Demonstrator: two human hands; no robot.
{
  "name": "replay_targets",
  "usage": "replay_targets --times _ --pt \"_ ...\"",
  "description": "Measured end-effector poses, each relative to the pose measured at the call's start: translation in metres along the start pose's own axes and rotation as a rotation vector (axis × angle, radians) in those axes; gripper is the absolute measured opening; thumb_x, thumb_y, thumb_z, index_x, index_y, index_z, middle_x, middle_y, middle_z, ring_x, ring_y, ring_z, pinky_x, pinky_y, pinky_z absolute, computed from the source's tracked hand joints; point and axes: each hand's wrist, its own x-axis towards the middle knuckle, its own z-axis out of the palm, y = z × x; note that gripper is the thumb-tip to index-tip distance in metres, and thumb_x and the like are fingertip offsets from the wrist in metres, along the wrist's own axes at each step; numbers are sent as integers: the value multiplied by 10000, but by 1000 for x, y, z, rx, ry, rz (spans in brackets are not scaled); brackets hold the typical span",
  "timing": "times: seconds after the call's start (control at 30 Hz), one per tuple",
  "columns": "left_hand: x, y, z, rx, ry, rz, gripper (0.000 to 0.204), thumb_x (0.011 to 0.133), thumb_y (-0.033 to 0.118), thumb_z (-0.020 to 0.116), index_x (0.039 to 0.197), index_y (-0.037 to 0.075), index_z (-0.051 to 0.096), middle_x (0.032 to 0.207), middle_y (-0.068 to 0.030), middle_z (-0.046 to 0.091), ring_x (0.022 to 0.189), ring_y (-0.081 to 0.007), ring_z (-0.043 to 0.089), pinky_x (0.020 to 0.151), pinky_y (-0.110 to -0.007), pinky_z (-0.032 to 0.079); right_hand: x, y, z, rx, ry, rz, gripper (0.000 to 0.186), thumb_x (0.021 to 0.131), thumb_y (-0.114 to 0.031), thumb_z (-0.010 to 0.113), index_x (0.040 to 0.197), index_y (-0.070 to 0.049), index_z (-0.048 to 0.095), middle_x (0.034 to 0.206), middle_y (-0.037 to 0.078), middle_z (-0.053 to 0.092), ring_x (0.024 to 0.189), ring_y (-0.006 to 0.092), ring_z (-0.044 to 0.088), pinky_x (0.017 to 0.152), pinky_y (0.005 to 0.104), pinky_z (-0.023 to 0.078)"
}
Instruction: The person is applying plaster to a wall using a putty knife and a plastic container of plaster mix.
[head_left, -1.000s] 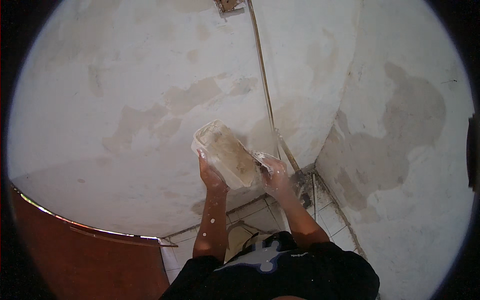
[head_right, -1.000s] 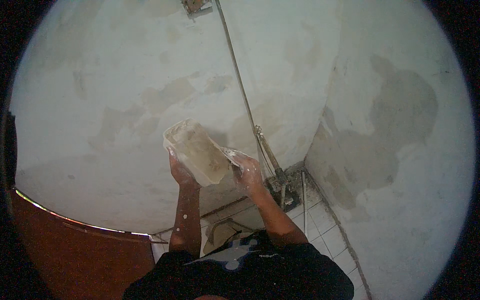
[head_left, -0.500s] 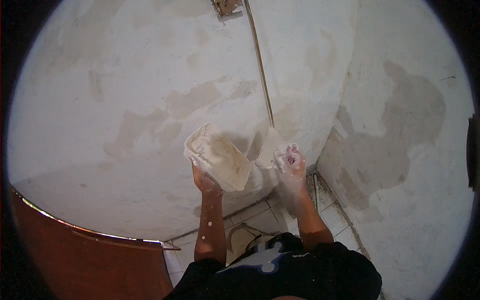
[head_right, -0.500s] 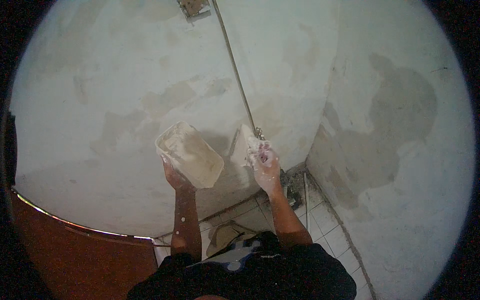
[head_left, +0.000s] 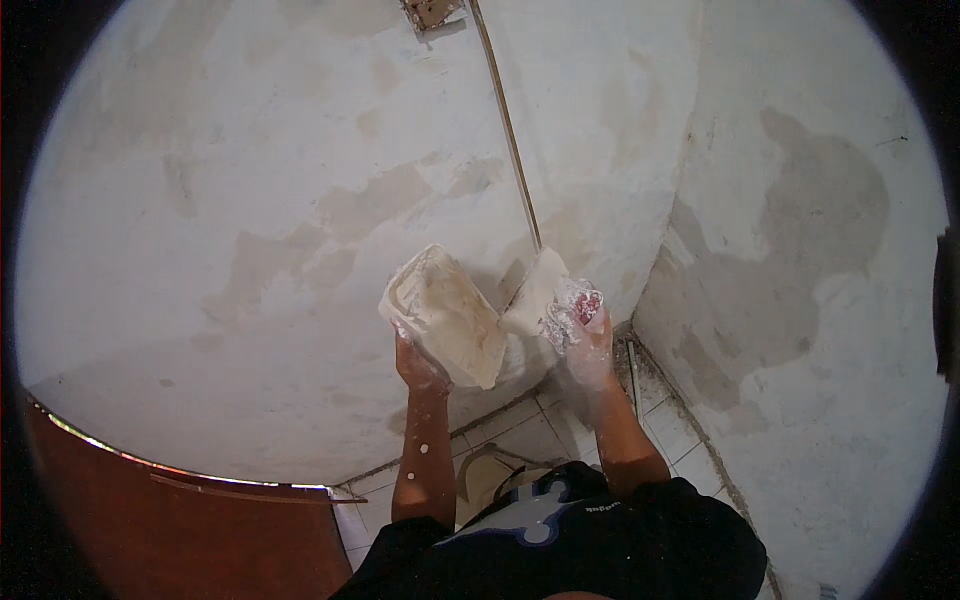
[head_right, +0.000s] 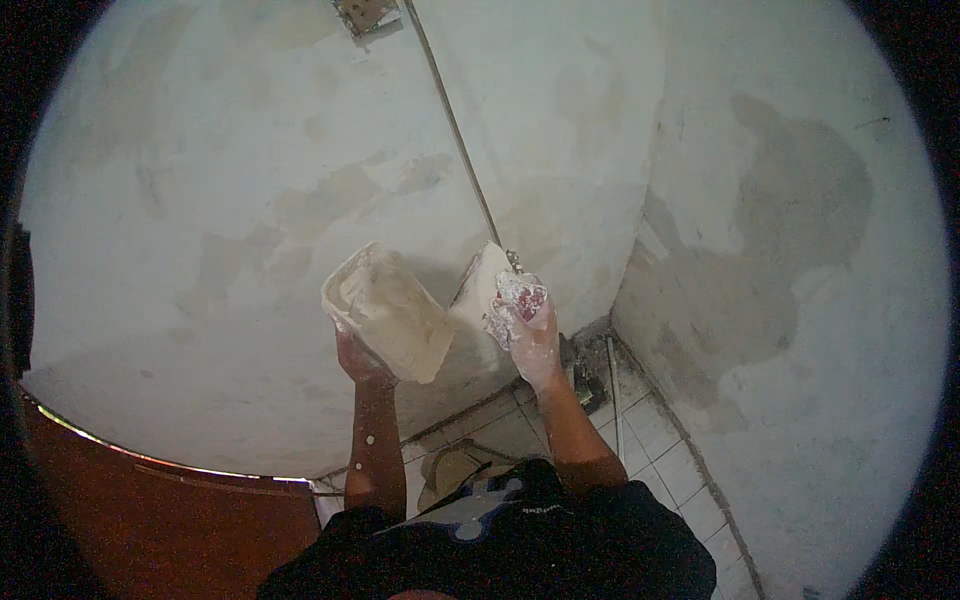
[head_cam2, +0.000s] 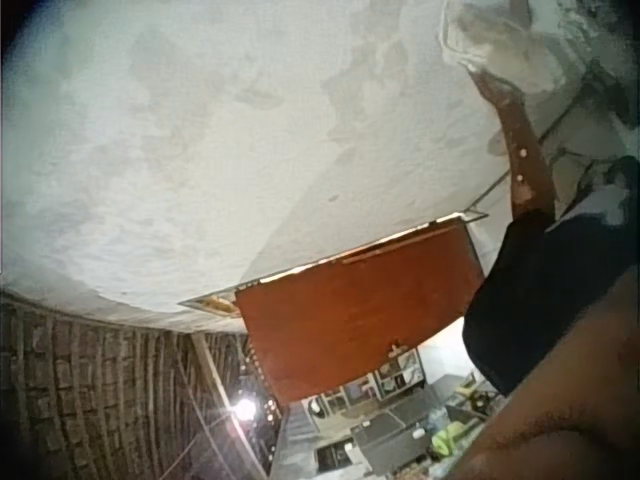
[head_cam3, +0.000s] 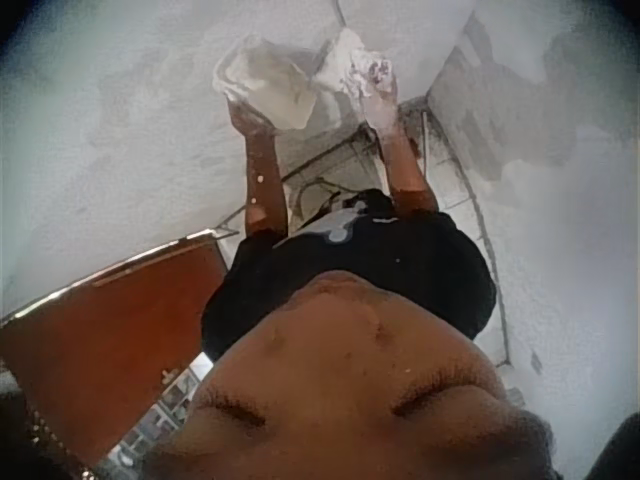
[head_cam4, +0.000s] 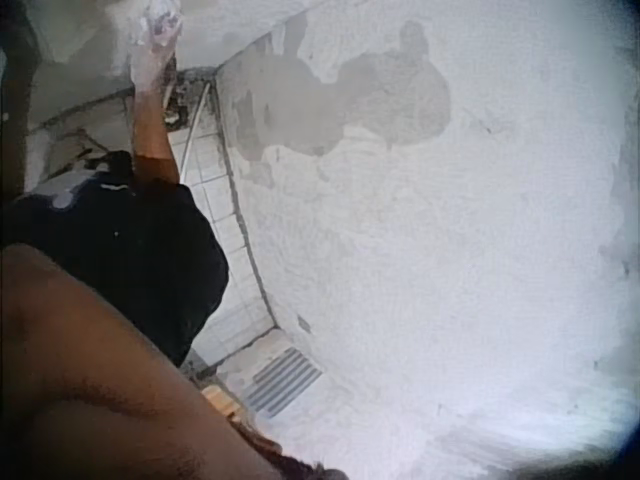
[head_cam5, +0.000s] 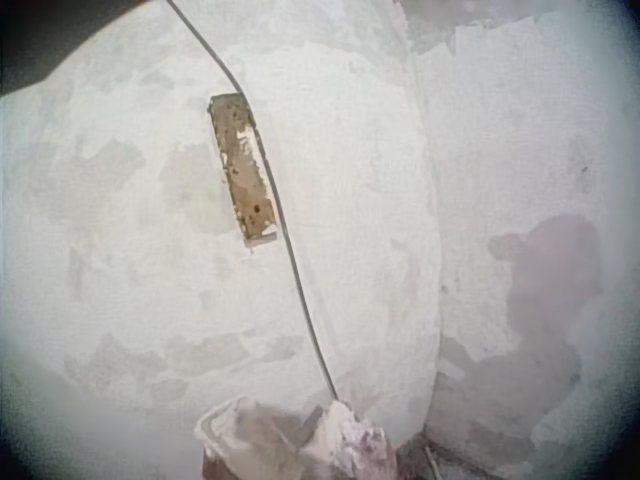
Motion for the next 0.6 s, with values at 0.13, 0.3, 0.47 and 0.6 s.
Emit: replay_targets --times 0.13,0.3,0.47,0.6 --pt "-2 -15 2 -1 4 -50 604 900 412 414 1354 41 269 1300 -137 397 1172 -292 417 979 -426 349 -1 4 -3 119 -12 32 359 828 -3 556 1167 -31 440 1022 68 563 883 126 574 713 257 511" --pt "1 -39 1 60 14 -141 628 904 409 409 1385 63 202 1343 -136 348 1220 -283 366 1009 -419 310 12 23 -15 -631 -59 -460 330 841 4 540 1162 -3 466 1029 75 571 885 134 570 740 264 496" --pt "-3 -41 1 29 -139 -131 627 905 396 416 1387 64 191 1337 -134 354 1223 -283 367 1015 -423 306 10 35 -22 -382 -34 -354 343 844 7 540 1178 12 462 997 73 583 846 133 578 720 257 498" --pt "-5 -39 -3 70 -103 -238 632 904 404 413 1382 55 193 1335 -133 358 1215 -285 380 1015 -427 310 9 36 -22 -578 -25 -438 332 848 10 536 1173 13 470 1003 82 586 847 143 588 719 262 507"
